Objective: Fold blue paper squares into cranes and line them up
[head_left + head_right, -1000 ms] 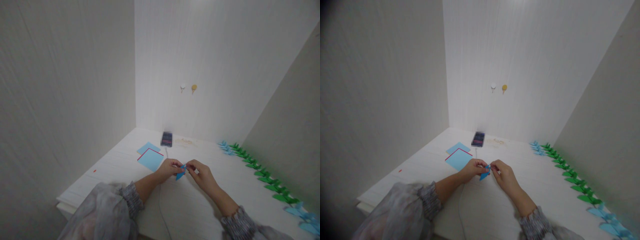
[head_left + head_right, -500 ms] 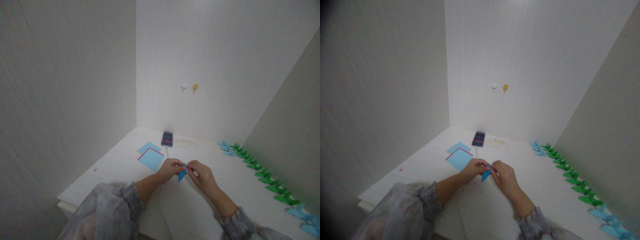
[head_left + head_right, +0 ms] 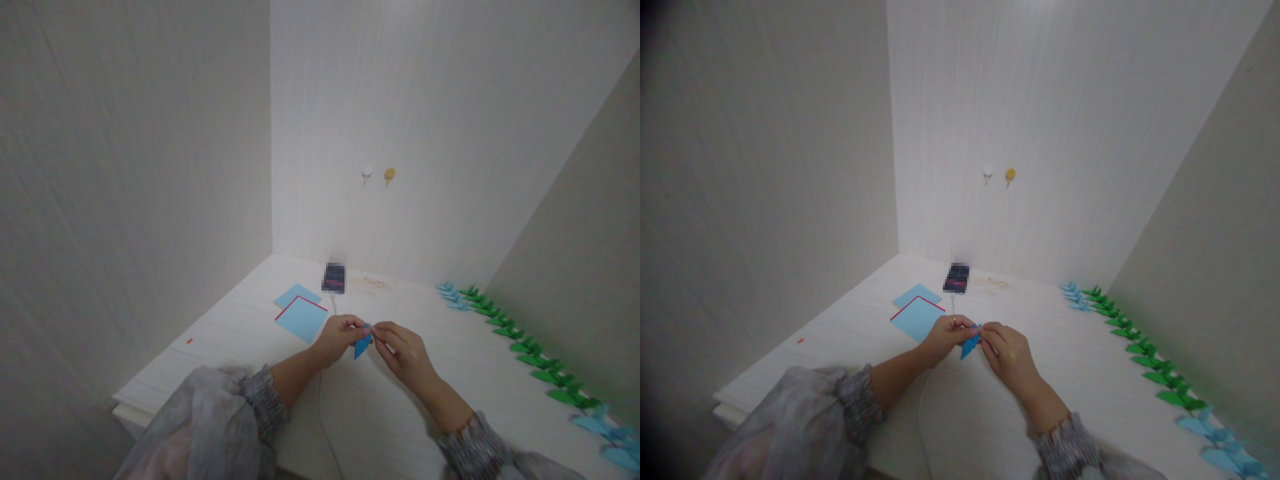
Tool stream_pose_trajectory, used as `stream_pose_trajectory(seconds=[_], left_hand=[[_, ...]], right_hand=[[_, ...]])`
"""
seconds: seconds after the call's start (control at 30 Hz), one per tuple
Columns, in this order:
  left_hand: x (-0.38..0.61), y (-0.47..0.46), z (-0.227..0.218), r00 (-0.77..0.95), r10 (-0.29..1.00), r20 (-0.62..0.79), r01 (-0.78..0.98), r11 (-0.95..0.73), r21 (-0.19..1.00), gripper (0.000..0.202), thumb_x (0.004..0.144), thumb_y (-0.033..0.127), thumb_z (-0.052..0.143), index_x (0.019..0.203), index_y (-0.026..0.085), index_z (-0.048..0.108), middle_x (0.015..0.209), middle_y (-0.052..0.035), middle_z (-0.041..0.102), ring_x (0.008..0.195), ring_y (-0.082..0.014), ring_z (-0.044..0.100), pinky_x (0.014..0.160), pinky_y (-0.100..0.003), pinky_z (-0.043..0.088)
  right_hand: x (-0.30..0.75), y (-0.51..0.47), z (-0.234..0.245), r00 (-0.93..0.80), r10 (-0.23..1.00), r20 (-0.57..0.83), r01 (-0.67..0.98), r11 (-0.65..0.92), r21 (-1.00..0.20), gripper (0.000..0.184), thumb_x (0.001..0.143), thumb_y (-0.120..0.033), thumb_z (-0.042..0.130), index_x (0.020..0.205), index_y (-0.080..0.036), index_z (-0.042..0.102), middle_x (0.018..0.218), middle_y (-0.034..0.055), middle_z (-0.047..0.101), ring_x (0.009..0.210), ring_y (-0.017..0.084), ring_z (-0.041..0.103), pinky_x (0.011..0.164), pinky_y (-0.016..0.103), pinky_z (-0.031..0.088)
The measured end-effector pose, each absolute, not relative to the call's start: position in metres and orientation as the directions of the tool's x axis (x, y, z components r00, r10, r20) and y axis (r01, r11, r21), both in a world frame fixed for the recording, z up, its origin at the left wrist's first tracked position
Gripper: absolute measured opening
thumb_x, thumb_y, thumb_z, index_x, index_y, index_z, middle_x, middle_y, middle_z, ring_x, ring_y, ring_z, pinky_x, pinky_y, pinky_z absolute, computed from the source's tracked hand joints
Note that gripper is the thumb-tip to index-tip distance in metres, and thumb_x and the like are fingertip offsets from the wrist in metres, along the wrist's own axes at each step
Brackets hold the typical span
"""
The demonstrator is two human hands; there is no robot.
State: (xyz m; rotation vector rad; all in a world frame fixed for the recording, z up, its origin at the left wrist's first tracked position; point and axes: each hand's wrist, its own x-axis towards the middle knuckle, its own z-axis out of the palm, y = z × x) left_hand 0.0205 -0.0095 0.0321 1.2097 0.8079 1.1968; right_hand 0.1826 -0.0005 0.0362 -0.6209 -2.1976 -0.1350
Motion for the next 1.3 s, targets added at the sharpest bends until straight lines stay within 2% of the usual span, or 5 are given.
stream_pose_trajectory(seconds=[0.23, 0.4, 0.53, 0.83, 1.3], left_hand=[[0.0201, -0.0093, 0.0333, 0.177, 0.97, 0.166, -0.182, -0.133, 0.974, 0.027, 0.057, 0.035, 0.063, 0.068, 0.01, 0.06, 0.055, -0.0003, 0.058, 0.048, -0.0063, 0.047, 0.049, -0.019, 0.036], [0.0198, -0.0094, 0.032, 0.164, 0.953, 0.254, -0.151, -0.23, 0.961, 0.025, 0.058, 0.035, 0.062, 0.069, 0.012, 0.061, 0.065, -0.0012, 0.06, 0.06, -0.0099, 0.052, 0.06, -0.021, 0.039], [0.0199, -0.0107, 0.033, 0.159, 0.937, 0.31, -0.123, -0.293, 0.948, 0.022, 0.06, 0.033, 0.06, 0.07, 0.013, 0.06, 0.067, -0.0014, 0.06, 0.064, -0.0108, 0.053, 0.063, -0.022, 0.04], [0.0176, -0.0078, 0.0273, 0.159, 0.913, 0.375, -0.034, -0.375, 0.926, 0.021, 0.063, 0.032, 0.059, 0.072, 0.013, 0.06, 0.071, -0.0026, 0.059, 0.067, -0.0112, 0.053, 0.064, -0.022, 0.041], [0.0149, -0.0105, 0.0342, 0.176, 0.869, 0.462, 0.139, -0.487, 0.862, 0.017, 0.067, 0.031, 0.055, 0.07, 0.015, 0.062, 0.071, -0.0026, 0.058, 0.068, -0.0112, 0.053, 0.065, -0.021, 0.041]], right_hand=[[0.1735, -0.0082, 0.047, -0.435, 0.579, 0.689, 0.348, 0.814, -0.465, 0.011, 0.074, -0.019, 0.049, 0.077, -0.019, 0.06, 0.077, 0.0059, 0.06, 0.071, 0.015, 0.057, 0.058, 0.026, 0.048], [0.1716, -0.0061, 0.0451, -0.349, 0.729, 0.589, 0.236, 0.677, -0.697, 0.013, 0.073, -0.027, 0.052, 0.072, -0.018, 0.061, 0.074, 0.0046, 0.06, 0.056, 0.012, 0.055, 0.051, 0.025, 0.048], [0.1717, -0.0033, 0.0418, -0.301, 0.808, 0.507, 0.144, 0.564, -0.813, 0.011, 0.069, -0.028, 0.057, 0.073, -0.018, 0.061, 0.072, 0.0026, 0.059, 0.053, 0.011, 0.055, 0.05, 0.025, 0.049], [0.1718, -0.0043, 0.0437, -0.31, 0.812, 0.494, 0.058, 0.535, -0.843, 0.011, 0.068, -0.028, 0.058, 0.07, -0.019, 0.063, 0.077, 0.003, 0.059, 0.057, 0.011, 0.054, 0.052, 0.026, 0.049], [0.1729, -0.0027, 0.0442, -0.324, 0.83, 0.454, 0.058, 0.496, -0.866, 0.009, 0.066, -0.026, 0.06, 0.072, -0.02, 0.063, 0.072, 0.0015, 0.053, 0.062, 0.011, 0.049, 0.051, 0.023, 0.042]])
